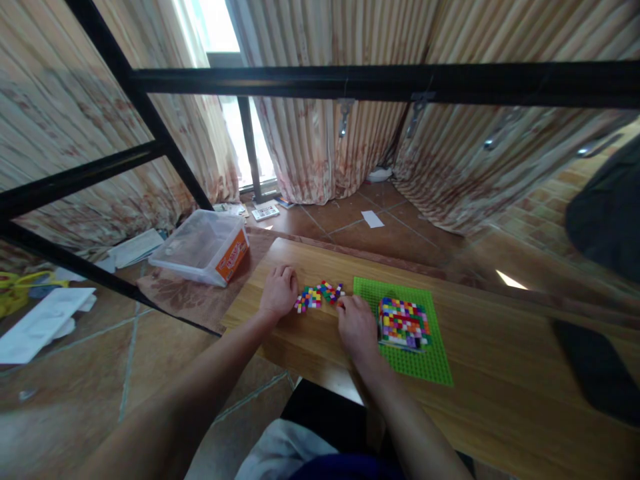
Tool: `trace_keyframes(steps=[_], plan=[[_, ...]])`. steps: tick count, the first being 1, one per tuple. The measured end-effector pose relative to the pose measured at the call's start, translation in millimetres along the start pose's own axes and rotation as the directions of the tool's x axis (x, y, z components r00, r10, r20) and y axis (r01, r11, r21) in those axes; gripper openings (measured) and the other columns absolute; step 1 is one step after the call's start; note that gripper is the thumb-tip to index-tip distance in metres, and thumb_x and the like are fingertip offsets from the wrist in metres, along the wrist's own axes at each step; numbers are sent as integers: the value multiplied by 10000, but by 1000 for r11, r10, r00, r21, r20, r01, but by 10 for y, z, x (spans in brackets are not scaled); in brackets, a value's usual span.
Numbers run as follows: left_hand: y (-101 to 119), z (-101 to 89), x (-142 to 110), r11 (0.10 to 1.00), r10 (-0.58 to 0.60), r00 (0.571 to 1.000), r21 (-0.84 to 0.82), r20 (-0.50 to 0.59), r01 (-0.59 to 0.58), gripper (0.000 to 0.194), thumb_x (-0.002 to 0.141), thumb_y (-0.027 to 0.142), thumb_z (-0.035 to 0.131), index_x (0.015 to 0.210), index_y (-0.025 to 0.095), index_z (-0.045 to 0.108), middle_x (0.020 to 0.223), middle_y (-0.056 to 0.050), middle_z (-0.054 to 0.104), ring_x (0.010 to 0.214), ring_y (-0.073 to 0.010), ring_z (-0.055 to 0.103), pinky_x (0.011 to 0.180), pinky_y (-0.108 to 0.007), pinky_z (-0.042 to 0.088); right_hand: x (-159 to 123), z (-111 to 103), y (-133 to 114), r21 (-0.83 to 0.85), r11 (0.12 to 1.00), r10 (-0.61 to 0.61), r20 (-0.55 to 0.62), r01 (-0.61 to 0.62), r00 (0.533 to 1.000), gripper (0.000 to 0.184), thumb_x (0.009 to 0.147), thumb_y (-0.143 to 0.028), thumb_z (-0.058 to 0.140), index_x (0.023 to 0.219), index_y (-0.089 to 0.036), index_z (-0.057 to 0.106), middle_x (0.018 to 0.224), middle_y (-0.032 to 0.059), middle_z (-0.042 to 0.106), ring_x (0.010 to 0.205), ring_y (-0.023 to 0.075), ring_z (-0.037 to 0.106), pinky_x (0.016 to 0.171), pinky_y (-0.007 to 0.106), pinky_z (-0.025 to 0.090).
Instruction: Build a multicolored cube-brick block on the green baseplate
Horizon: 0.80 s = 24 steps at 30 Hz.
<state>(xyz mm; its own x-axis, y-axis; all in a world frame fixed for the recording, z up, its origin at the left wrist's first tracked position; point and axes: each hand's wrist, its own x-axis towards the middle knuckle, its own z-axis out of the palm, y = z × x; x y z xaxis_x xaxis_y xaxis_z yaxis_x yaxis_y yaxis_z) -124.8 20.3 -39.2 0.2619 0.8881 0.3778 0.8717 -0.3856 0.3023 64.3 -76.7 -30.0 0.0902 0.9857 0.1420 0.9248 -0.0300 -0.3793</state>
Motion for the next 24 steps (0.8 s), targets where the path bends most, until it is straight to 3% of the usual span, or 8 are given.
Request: trace_keyframes(steps=[5,12,19,24], plan=[[1,3,-2,1000,2,1000,9,3,-2,162,883,125,464,943,183,603,1039,-104,641,1007,-263,551,935,-402,480,-153,-44,-56,7,999,-39,-1,39,999,169,955,-229,499,911,-199,659,916,56,614,905,192,534,807,294,378],[-2,10,-5,1000,1,1000,-4,-4,-1,163,880,130,467,947,189,603,1047,-99,636,1018,-256,550,959,-407,471,-137,-122,-74,24,996,-91,50,90,995,144,927,-239,551,916,-229,695,984,59,615,957,204,517,827,298,388],[-2,10,-5,1000,-4,1000,2,-5,4,186,873,132,470,978,186,613,1082,-102,628,1061,-260,546,983,-408,468,-108,-69,-46,10,987,-160,82,160,984,204,952,-186,490,873,-212,676,929,63,632,909,203,518,797,302,387],[9,0,-3,1000,-11,1000,-12,0,11,198,865,120,472,989,178,616,1084,-111,631,1052,-259,548,980,-415,466,-121,27,-63,-4,985,-175,18,175,984,258,948,-123,443,862,-205,673,919,61,626,890,188,524,772,283,389]])
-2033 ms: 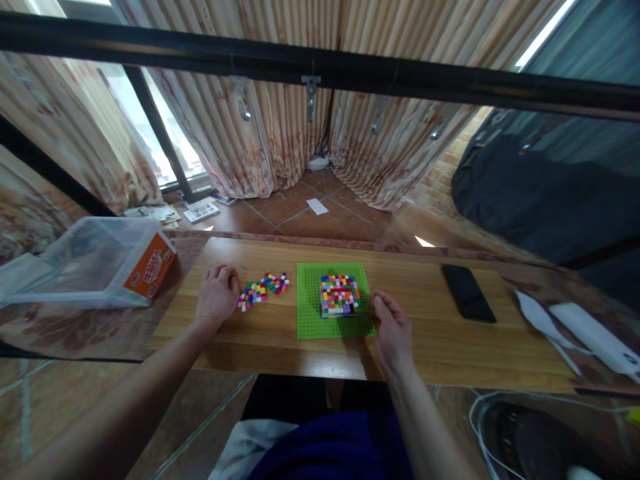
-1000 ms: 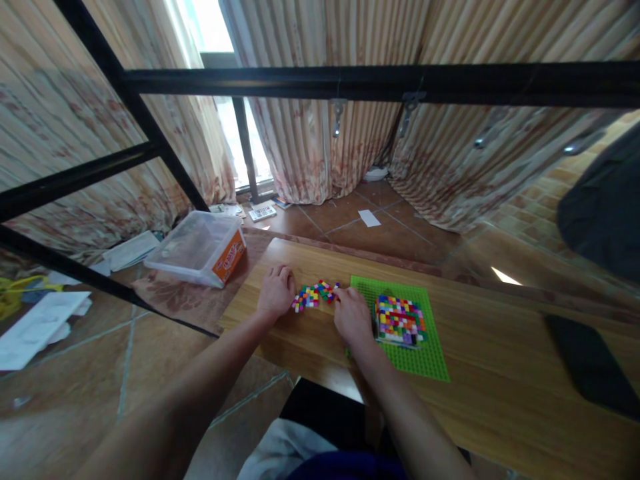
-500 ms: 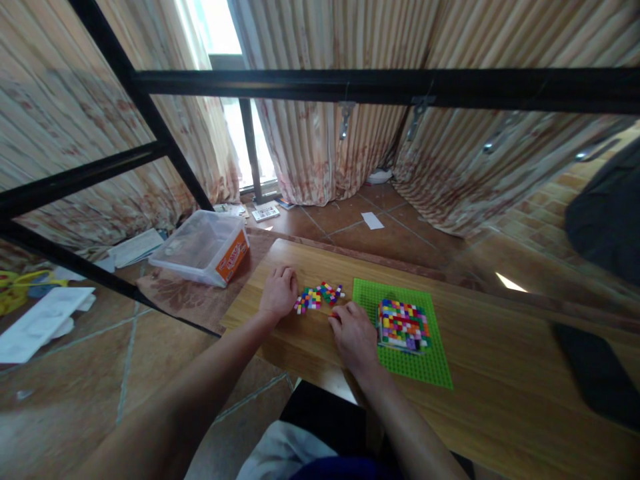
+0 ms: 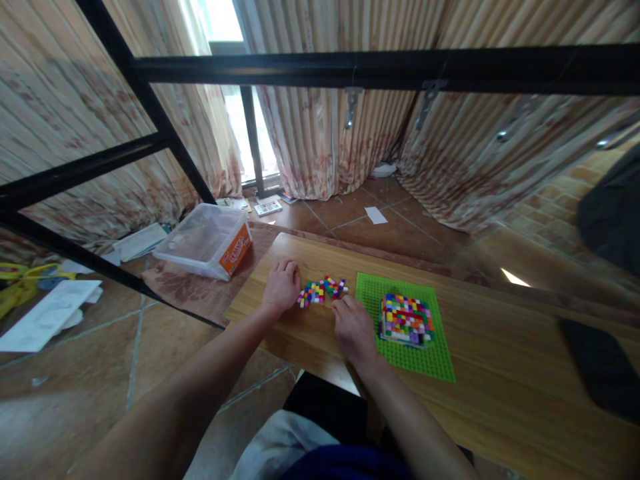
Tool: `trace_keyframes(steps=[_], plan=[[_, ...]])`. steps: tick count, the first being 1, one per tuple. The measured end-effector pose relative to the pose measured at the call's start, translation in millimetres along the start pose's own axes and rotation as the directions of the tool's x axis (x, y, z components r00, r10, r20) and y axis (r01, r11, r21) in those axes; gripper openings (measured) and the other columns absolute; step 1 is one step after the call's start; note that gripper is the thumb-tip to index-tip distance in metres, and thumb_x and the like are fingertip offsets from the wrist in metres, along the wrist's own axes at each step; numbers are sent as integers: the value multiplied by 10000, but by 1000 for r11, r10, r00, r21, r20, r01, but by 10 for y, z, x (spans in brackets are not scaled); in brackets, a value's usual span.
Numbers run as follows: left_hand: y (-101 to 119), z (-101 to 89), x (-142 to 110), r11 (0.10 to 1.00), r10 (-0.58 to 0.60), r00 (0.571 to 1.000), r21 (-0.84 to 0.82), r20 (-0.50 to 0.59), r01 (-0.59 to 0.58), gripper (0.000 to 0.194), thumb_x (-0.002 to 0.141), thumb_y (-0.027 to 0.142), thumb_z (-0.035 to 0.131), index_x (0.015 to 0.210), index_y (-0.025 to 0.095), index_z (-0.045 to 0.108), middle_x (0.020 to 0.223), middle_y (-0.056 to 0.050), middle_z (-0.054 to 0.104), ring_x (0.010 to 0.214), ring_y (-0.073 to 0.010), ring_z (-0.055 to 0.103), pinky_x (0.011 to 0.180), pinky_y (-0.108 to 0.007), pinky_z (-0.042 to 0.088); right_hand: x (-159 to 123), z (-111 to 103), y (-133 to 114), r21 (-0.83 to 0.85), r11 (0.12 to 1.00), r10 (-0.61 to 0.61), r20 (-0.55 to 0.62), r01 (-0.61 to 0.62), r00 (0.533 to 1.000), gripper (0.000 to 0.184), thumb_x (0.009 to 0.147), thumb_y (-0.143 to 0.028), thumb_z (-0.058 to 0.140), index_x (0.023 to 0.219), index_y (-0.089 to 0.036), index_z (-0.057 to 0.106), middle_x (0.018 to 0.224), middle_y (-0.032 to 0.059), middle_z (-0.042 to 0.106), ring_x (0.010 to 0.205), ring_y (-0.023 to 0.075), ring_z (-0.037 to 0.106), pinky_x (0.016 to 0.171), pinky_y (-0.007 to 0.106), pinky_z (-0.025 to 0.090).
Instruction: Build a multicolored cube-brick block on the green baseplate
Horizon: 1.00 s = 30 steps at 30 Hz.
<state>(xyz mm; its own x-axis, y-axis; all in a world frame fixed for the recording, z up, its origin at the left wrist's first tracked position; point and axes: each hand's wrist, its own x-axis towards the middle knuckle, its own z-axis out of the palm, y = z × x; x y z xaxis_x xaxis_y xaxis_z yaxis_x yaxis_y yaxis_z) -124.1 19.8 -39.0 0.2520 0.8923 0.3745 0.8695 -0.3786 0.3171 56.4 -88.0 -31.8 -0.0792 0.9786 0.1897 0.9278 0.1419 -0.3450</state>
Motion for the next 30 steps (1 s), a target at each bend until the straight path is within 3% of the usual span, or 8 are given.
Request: trace_keyframes(steps=[5,14,18,21,24,30], plan=[[11,-13,-3,1000,7,1000,2,6,-7,187,869,121,468,978,179,609,1061,-111,633,1037,-262,551,967,-413,470,-21,104,24,28,1000,14,-61,-12,998,292,952,-122,434,858,-193,701,868,58,613,853,178,536,762,267,400],[10,-9,-2,1000,7,1000,12,5,-7,160,866,120,475,942,184,601,1046,-105,631,1025,-260,550,964,-411,470,18,142,-33,255,967,12,-162,30,987,255,965,-222,461,987,-179,711,929,70,668,878,176,577,827,277,431],[12,-6,-2,1000,-4,1000,6,14,4,161,864,118,480,942,186,602,1053,-108,628,1031,-265,546,965,-418,468,161,85,62,256,966,83,-194,-31,977,346,956,-150,376,1069,-175,702,973,89,680,932,192,581,874,302,433],[13,-8,-3,1000,-11,1000,-7,18,11,162,866,116,476,936,190,601,1060,-111,626,1031,-265,545,964,-420,468,347,38,165,162,981,136,-156,-111,978,449,857,-35,389,1180,-157,676,1041,116,662,1000,222,550,919,331,408],[9,-8,-3,1000,-8,1000,-18,18,9,159,867,119,476,936,190,600,1061,-108,625,1038,-262,545,968,-418,468,493,16,227,75,987,151,-79,-145,985,472,804,-13,424,1158,-158,701,1064,130,644,997,241,528,914,338,396],[1,2,-6,1000,-8,1000,-13,17,8,165,865,123,484,963,179,604,1084,-111,626,1057,-262,542,977,-412,465,453,33,273,13,994,110,-6,-110,994,361,872,-62,430,1014,-175,742,997,112,637,933,223,519,866,315,377]])
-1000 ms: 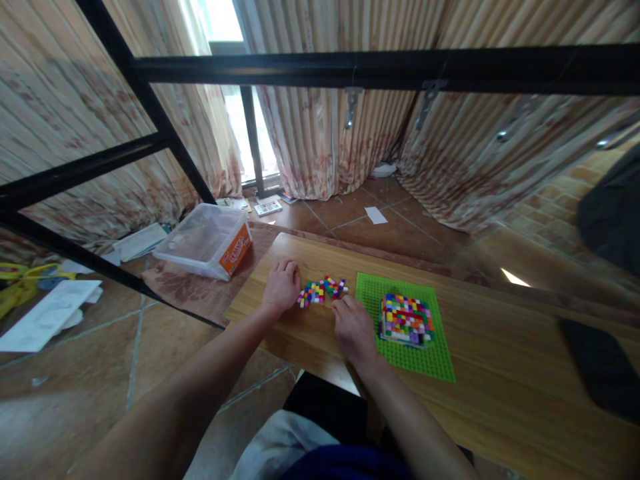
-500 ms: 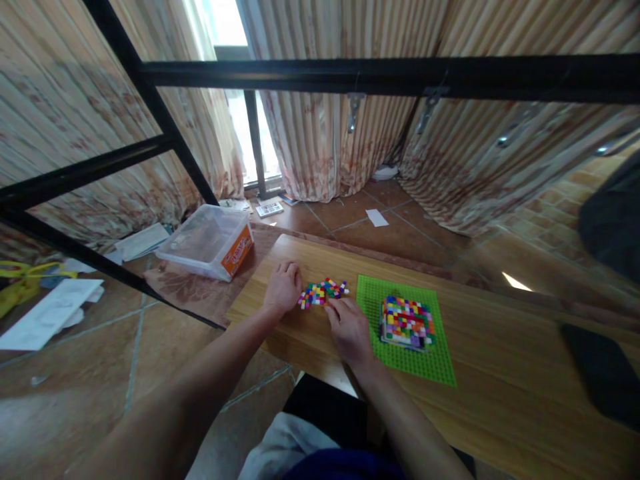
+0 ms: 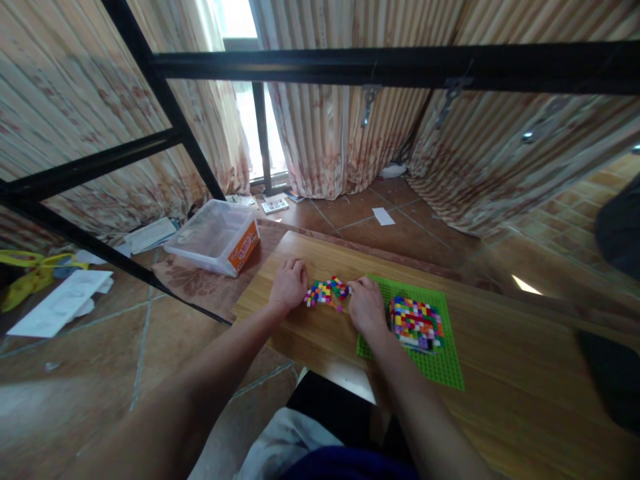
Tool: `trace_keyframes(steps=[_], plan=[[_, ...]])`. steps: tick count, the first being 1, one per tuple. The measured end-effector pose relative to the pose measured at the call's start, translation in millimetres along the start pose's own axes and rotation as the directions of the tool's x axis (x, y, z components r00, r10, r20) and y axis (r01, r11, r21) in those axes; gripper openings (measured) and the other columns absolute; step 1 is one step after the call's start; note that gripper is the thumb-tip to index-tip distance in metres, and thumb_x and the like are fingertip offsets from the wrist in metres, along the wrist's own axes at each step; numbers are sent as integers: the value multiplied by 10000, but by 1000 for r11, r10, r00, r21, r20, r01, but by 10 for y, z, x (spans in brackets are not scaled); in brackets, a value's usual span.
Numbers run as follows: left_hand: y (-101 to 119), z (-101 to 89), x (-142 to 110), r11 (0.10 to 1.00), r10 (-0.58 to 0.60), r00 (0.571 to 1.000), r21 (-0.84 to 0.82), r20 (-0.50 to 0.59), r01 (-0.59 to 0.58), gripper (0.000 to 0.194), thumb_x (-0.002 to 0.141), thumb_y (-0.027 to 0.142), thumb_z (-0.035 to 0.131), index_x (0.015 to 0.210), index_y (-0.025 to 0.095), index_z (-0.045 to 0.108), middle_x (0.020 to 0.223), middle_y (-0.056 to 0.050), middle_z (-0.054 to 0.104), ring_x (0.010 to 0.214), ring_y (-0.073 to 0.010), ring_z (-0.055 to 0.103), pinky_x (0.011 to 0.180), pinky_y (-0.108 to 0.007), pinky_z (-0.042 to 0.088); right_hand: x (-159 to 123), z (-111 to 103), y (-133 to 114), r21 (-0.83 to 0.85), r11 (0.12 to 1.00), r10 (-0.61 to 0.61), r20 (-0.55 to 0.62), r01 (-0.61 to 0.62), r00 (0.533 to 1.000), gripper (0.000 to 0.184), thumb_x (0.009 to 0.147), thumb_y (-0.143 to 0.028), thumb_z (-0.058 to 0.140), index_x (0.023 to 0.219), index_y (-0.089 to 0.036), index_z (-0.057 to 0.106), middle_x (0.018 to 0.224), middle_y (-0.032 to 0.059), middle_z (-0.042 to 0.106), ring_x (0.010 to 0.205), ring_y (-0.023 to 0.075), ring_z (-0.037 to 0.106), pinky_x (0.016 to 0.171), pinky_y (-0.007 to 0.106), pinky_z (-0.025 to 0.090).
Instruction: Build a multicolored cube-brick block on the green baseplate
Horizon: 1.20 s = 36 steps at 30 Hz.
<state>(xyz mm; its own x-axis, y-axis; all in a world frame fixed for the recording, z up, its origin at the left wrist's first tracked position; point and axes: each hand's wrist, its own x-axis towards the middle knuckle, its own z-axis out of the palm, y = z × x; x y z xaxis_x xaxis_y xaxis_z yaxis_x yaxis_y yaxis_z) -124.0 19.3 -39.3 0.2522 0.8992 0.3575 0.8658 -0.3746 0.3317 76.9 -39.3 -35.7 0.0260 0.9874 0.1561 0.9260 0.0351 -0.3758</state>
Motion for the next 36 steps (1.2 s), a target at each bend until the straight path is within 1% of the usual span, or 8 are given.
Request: trace_keyframes(steps=[4,9,12,17,23,29,34,36], plan=[[6,1,0,1000,-2,1000,-11,-6,2,167,868,120,478,952,183,608,1084,-113,630,1061,-262,544,978,-417,464,-153,22,-32,-8,1000,-10,10,10,1000,301,925,-121,440,1010,-166,725,963,101,638,912,210,534,840,309,366],[24,-12,3,1000,-6,1000,4,-3,6,170,870,123,476,953,181,611,1073,-116,632,1042,-266,550,968,-423,467,-356,30,-188,42,999,2,-12,-2,1000,261,954,-203,467,1071,-188,701,985,86,651,926,206,552,841,321,351],[29,-22,2,1000,0,1000,3,-5,0,173,875,123,468,950,186,611,1064,-111,634,1034,-263,549,968,-417,468,-428,19,-261,73,997,1,-12,0,1000,250,956,-229,482,1092,-206,690,992,75,655,945,205,557,845,321,345],[10,-7,4,1000,9,1000,16,-12,-8,183,874,122,466,970,175,613,1086,-119,633,1052,-266,546,983,-415,462,-450,-3,-254,117,993,-5,-10,6,1000,243,940,-224,509,1103,-194,687,986,76,656,932,204,554,847,314,347],[-7,12,6,1000,10,1000,24,-8,-9,177,876,129,467,965,183,610,1076,-111,630,1050,-264,551,984,-417,461,-476,13,-190,131,991,-27,-41,32,999,196,936,-230,527,936,-216,723,924,56,647,881,197,523,814,309,341],[-2,4,-1,1000,14,1000,17,-16,-13,188,878,127,464,985,173,611,1085,-118,631,1051,-264,541,985,-411,462,-539,49,-140,96,994,-38,-138,51,990,229,958,-264,516,930,-220,739,820,46,622,828,193,493,773,311,330],[-3,3,-3,999,15,1000,29,-8,-15,174,879,131,467,972,176,607,1075,-107,629,1036,-259,545,973,-404,470,-532,97,-135,65,995,-59,-212,74,976,247,957,-219,505,900,-215,746,773,41,598,793,190,484,760,304,336],[-2,3,-3,999,13,1000,34,-11,-13,174,876,130,474,980,173,606,1081,-109,628,1044,-261,544,978,-402,469,-517,103,-140,71,994,-65,-224,83,972,255,957,-209,498,903,-216,747,763,40,598,789,189,491,761,301,343]])
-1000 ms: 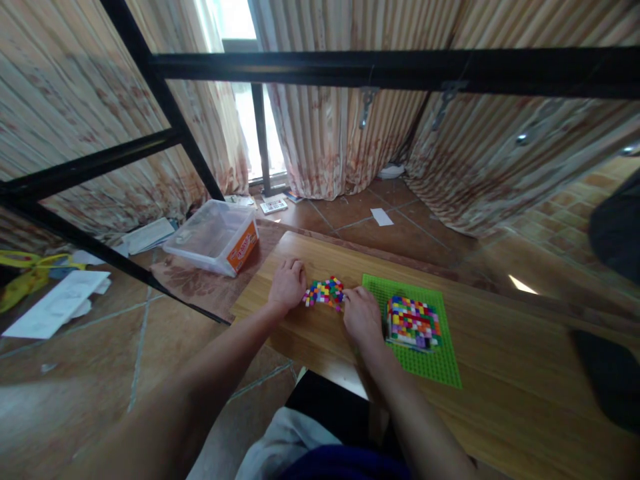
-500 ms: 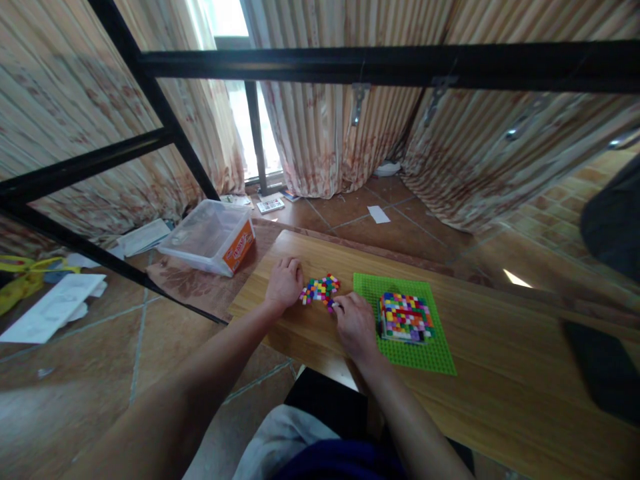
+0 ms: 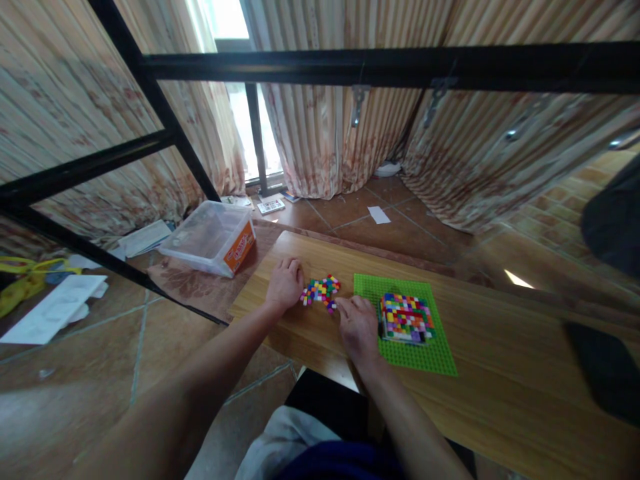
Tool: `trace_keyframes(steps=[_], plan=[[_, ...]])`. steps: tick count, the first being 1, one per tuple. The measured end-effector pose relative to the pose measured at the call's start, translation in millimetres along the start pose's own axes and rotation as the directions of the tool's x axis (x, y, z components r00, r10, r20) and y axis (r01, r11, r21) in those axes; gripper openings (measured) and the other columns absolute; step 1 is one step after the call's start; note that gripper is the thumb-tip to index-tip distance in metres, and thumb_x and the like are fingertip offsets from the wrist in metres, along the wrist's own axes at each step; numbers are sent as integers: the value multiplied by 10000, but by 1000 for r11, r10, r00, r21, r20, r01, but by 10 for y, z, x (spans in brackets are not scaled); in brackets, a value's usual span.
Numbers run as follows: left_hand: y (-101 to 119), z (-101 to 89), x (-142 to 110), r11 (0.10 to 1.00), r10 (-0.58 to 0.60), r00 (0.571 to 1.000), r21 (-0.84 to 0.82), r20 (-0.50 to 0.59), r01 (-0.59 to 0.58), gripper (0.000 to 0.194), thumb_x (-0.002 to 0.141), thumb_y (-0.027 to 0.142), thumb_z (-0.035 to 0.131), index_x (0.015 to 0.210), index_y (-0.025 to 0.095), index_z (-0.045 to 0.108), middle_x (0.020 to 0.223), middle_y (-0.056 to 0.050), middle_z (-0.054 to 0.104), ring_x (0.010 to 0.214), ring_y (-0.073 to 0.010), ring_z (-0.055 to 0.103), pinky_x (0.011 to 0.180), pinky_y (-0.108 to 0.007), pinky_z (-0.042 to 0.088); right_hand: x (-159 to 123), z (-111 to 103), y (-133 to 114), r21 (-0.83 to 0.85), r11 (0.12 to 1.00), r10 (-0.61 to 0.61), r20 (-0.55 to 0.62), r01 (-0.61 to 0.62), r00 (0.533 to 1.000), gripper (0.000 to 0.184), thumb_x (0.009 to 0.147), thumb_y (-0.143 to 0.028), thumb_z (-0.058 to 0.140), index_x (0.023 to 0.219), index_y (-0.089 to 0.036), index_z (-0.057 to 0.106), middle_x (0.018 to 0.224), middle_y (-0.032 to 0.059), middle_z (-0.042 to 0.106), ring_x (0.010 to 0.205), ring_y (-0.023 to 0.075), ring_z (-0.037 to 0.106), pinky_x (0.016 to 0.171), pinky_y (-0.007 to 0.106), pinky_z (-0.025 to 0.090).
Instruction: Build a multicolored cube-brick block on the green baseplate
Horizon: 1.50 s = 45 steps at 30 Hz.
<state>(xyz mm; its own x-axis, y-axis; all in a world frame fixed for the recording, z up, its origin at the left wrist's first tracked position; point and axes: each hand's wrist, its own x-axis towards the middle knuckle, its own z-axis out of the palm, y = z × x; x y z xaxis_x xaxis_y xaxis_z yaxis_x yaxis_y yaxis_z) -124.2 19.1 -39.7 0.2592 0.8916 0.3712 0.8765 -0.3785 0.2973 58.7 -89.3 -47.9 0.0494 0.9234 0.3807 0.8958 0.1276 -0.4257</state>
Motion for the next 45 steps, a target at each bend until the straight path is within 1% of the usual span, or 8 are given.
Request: trace_keyframes(steps=[8,13,16,23,28,35,40,45], plan=[[10,-4,7,1000,-8,1000,-13,-4,8,158,869,122,481,950,177,605,1077,-111,629,1042,-259,543,981,-407,468,24,-78,-29,117,993,6,80,-16,997,215,938,-248,526,975,-203,733,871,48,683,843,183,576,813,298,380],[21,-6,5,1000,-15,1000,-2,0,15,157,863,115,489,945,177,608,1080,-107,631,1054,-259,549,983,-406,469,175,-84,-49,174,983,55,49,-63,997,285,961,-252,465,952,-181,741,893,67,704,854,183,602,829,285,412],[20,-5,0,1000,-16,1000,-1,-9,16,165,865,116,489,961,175,610,1091,-111,631,1059,-258,549,984,-405,469,402,-61,-75,127,983,124,65,-132,990,290,952,-227,452,989,-185,736,953,77,708,896,191,607,846,287,415],[-1,4,-3,999,-9,1000,-35,-7,8,159,866,117,488,947,182,607,1075,-108,635,1046,-254,556,961,-402,475,845,16,-143,-87,982,187,311,-169,932,337,869,-120,476,1066,-197,738,1026,97,703,999,208,603,884,297,398],[-13,27,0,1000,-4,1000,-28,-13,4,156,873,127,482,949,179,608,1065,-108,634,1025,-253,556,962,-407,473,893,47,-167,-121,976,211,354,-179,911,345,816,-96,503,1022,-218,752,1019,89,704,966,204,619,831,288,411],[-7,26,2,999,-14,1000,-43,-18,13,174,855,111,495,963,181,613,1071,-108,636,1031,-255,552,966,-411,473,762,-41,-197,-101,981,193,358,-168,914,281,893,-168,487,996,-209,745,1001,96,698,970,205,613,854,292,414],[-5,19,3,1000,-7,1000,-26,-16,6,179,861,116,487,975,174,612,1086,-109,635,1038,-256,553,975,-411,469,532,-162,-165,103,974,175,236,-204,956,280,919,-205,449,1022,-172,708,1031,114,694,984,217,610,890,318,433],[-7,16,-1,1000,-4,1000,-19,-17,4,173,862,115,482,960,178,610,1082,-106,634,1046,-255,553,976,-408,468,347,-279,-171,411,878,214,118,-244,970,245,910,-279,458,961,-175,674,957,94,718,876,213,654,805,328,478]])
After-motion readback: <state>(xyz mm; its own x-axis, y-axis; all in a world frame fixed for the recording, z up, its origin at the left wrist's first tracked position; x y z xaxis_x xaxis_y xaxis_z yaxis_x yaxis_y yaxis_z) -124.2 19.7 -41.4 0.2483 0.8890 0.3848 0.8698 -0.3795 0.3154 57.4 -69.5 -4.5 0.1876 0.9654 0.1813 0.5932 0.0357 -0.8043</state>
